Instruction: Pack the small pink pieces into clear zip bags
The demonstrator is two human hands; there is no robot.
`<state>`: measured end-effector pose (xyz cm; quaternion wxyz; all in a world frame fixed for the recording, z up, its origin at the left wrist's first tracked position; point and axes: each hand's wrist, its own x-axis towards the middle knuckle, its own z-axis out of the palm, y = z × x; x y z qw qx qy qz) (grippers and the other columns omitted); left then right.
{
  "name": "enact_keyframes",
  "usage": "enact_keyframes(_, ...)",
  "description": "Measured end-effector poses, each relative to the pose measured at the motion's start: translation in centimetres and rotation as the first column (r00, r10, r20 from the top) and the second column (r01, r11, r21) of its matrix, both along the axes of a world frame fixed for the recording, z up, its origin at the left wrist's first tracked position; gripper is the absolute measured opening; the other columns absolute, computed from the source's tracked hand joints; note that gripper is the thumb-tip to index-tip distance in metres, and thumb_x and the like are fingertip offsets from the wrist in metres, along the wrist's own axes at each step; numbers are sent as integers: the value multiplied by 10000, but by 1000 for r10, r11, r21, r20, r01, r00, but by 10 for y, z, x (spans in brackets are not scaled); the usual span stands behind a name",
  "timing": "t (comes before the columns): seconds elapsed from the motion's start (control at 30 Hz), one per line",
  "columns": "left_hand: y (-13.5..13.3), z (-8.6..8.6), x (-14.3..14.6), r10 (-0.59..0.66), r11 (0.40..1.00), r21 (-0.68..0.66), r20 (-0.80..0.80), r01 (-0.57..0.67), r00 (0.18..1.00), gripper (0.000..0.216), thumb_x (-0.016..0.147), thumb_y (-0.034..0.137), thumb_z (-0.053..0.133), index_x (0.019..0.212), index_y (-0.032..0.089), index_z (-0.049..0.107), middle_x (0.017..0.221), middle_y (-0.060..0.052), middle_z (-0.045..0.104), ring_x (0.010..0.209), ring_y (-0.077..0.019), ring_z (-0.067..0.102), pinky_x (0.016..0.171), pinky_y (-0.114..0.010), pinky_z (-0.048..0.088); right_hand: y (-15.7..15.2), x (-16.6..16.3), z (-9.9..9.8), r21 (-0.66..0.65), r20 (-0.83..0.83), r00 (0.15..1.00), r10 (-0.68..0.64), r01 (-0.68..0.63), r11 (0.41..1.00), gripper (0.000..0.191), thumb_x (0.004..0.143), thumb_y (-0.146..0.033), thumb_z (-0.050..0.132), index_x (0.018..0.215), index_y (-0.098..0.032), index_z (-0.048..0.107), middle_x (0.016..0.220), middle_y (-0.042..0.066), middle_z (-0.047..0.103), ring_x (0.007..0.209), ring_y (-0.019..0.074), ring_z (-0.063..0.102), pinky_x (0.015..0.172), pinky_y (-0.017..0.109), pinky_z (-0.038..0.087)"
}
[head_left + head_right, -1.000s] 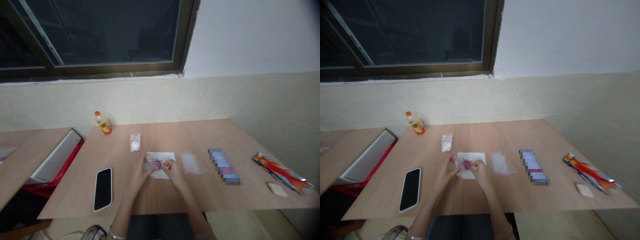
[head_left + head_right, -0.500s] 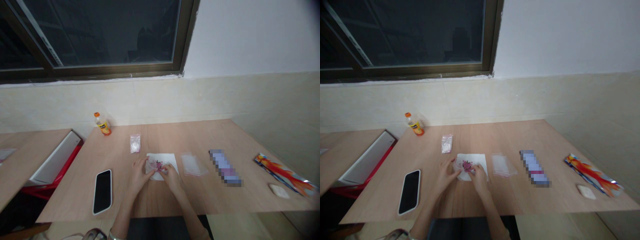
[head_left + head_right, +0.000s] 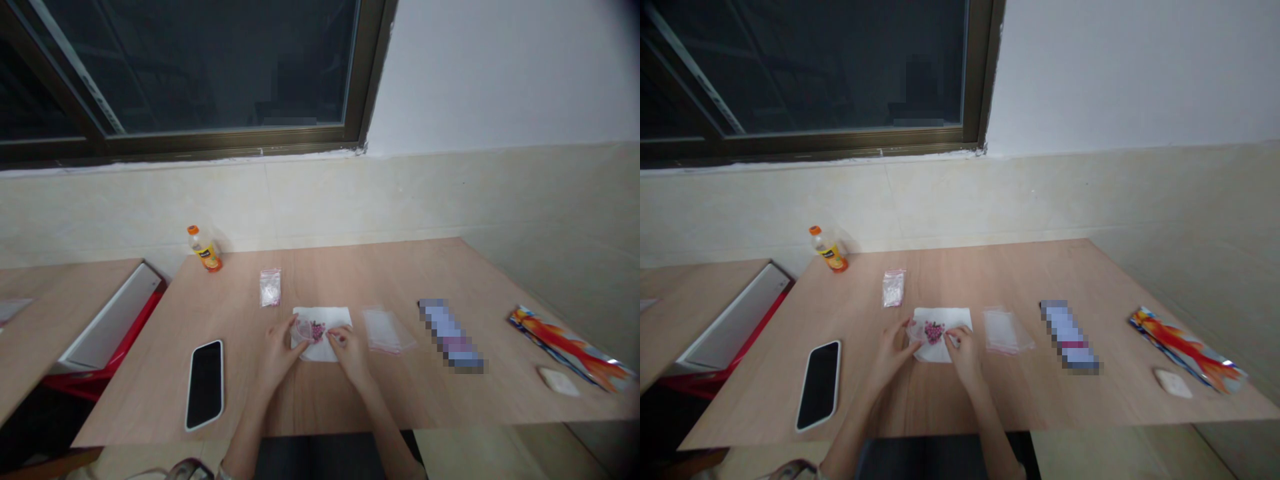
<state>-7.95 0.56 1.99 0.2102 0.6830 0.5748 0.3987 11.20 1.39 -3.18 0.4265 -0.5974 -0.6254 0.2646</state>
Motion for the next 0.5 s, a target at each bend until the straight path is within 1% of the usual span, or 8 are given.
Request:
enact_keyframes(0.1, 0, 1, 2, -18, 1000, -19, 5, 18, 1000, 463, 688, 282, 732, 1121, 195, 594, 1067, -102, 696, 980, -251, 646, 901, -459, 454, 4, 0, 21, 80, -100, 993, -67, 75, 994, 212, 797, -363, 559, 803, -197, 691, 805, 62, 656, 747, 196, 594, 638, 303, 469)
enact_keyframes(0.17, 0, 1, 5, -28, 999, -23, 8, 28, 1000, 456, 688, 286, 734, 1114, 195, 601, 1056, -101, 700, 977, -252, 647, 885, -451, 467, 6, -1, 38, 121, -140, 987, -74, 91, 989, 195, 785, -371, 589, 806, -207, 693, 844, 63, 652, 791, 198, 595, 613, 284, 457)
enact_keyframes(0.23, 0, 3, 7, -31, 999, -17, 6, 31, 1000, 451, 682, 293, 737, 1105, 204, 610, 1050, -96, 703, 976, -256, 647, 877, -453, 474, 7, -4, 53, 150, -158, 987, -36, 60, 987, 178, 778, -374, 613, 823, -225, 700, 886, 61, 645, 842, 200, 598, 612, 274, 457)
enact_keyframes(0.3, 0, 6, 8, -45, 999, -19, 9, 45, 999, 448, 683, 293, 736, 1106, 213, 611, 1068, -93, 697, 988, -257, 644, 885, -457, 471, 6, -7, 64, 172, -165, 986, 36, -7, 985, 170, 785, -373, 618, 848, -243, 707, 917, 56, 637, 883, 196, 598, 664, 283, 474)
enact_keyframes(0.37, 0, 8, 9, -70, 997, -31, 22, 71, 997, 448, 690, 283, 732, 1114, 218, 606, 1095, -93, 688, 1006, -253, 637, 901, -456, 462, 4, -11, 71, 178, -163, 979, 126, -96, 979, 175, 798, -367, 609, 887, -256, 710, 956, 55, 631, 924, 192, 595, 749, 304, 486)
enact_keyframes(0.43, 0, 8, 9, -88, 995, -38, 34, 89, 996, 450, 695, 279, 729, 1123, 223, 599, 1115, -90, 679, 1020, -250, 627, 913, -454, 452, 2, -14, 73, 170, -166, 968, 189, -160, 972, 195, 815, -354, 587, 940, -260, 704, 994, 60, 628, 967, 194, 586, 811, 321, 483)
enact_keyframes(0.5, 1, 5, 8, -85, 996, -30, 36, 86, 996, 457, 696, 284, 727, 1129, 226, 592, 1122, -87, 672, 1037, -252, 615, 924, -460, 441, 1, -15, 70, 143, -181, 965, 190, -165, 976, 222, 835, -343, 554, 988, -255, 688, 1014, 67, 629, 972, 196, 586, 785, 314, 492)
